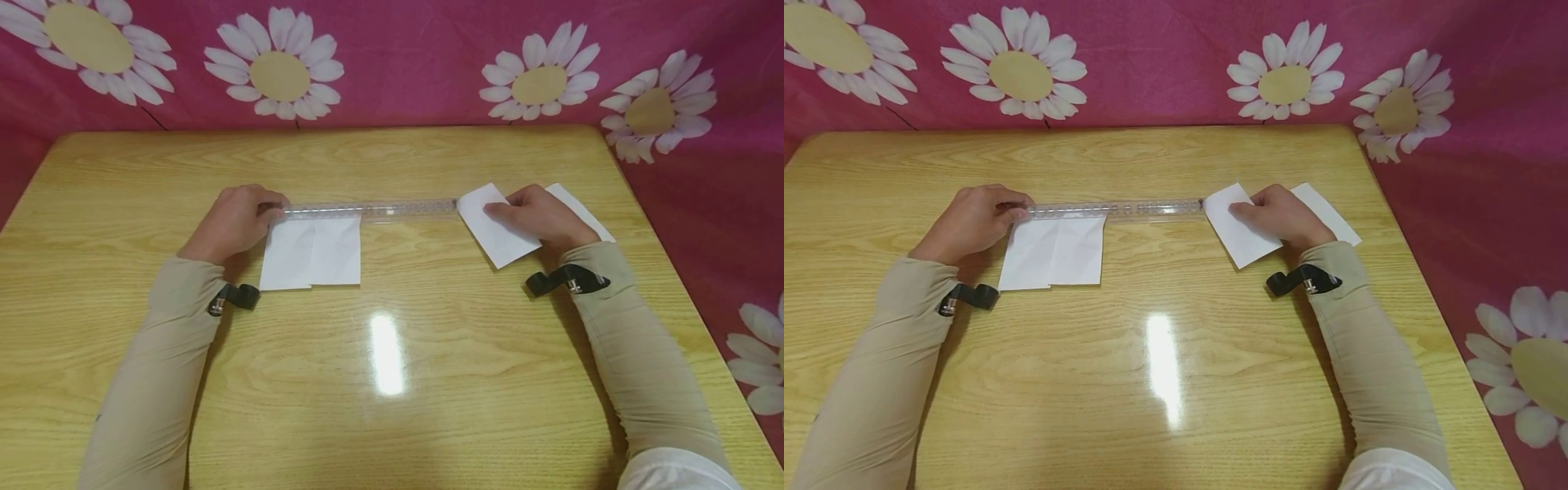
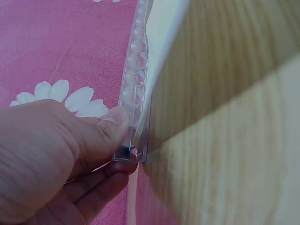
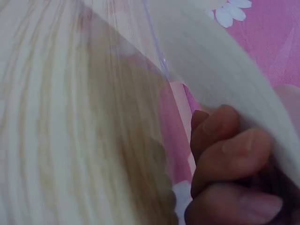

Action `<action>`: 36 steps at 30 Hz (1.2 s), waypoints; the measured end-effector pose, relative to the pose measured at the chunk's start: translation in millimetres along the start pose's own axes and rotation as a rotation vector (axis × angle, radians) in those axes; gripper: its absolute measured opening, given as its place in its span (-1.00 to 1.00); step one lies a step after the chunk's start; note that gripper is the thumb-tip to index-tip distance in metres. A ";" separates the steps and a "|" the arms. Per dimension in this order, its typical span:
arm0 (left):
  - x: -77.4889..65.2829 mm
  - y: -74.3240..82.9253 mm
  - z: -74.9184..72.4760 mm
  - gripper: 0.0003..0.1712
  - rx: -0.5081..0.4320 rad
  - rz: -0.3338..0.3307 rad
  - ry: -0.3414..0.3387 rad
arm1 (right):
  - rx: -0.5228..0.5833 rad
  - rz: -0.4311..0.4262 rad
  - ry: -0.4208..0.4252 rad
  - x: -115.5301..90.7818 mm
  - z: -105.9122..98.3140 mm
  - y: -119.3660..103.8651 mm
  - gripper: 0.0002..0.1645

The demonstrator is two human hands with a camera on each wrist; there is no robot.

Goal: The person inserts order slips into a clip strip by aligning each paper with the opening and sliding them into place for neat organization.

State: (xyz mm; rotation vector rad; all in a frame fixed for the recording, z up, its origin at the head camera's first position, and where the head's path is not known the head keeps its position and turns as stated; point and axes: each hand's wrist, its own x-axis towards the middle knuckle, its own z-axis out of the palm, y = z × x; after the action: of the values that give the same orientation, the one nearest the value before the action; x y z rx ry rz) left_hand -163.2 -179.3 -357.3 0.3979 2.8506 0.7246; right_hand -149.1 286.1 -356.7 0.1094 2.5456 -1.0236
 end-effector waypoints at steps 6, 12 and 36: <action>0.6 0.1 -0.3 -0.66 0.005 0.003 0.002 | -0.016 0.002 0.012 -0.8 -1.4 -0.2 -0.40; 0.8 0.2 -0.3 -0.66 0.002 -0.002 -0.006 | -0.015 -0.002 -0.006 0.6 -2.8 1.3 -0.41; 1.6 0.3 -0.1 -0.67 -0.019 -0.018 -0.016 | -0.037 -0.009 -0.011 -3.0 -7.0 -1.1 -0.35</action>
State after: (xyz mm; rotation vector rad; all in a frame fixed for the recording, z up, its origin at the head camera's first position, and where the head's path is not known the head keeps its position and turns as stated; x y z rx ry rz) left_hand -164.7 -178.6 -357.2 0.3732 2.8263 0.7407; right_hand -148.9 290.2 -350.2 0.0815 2.5562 -0.9768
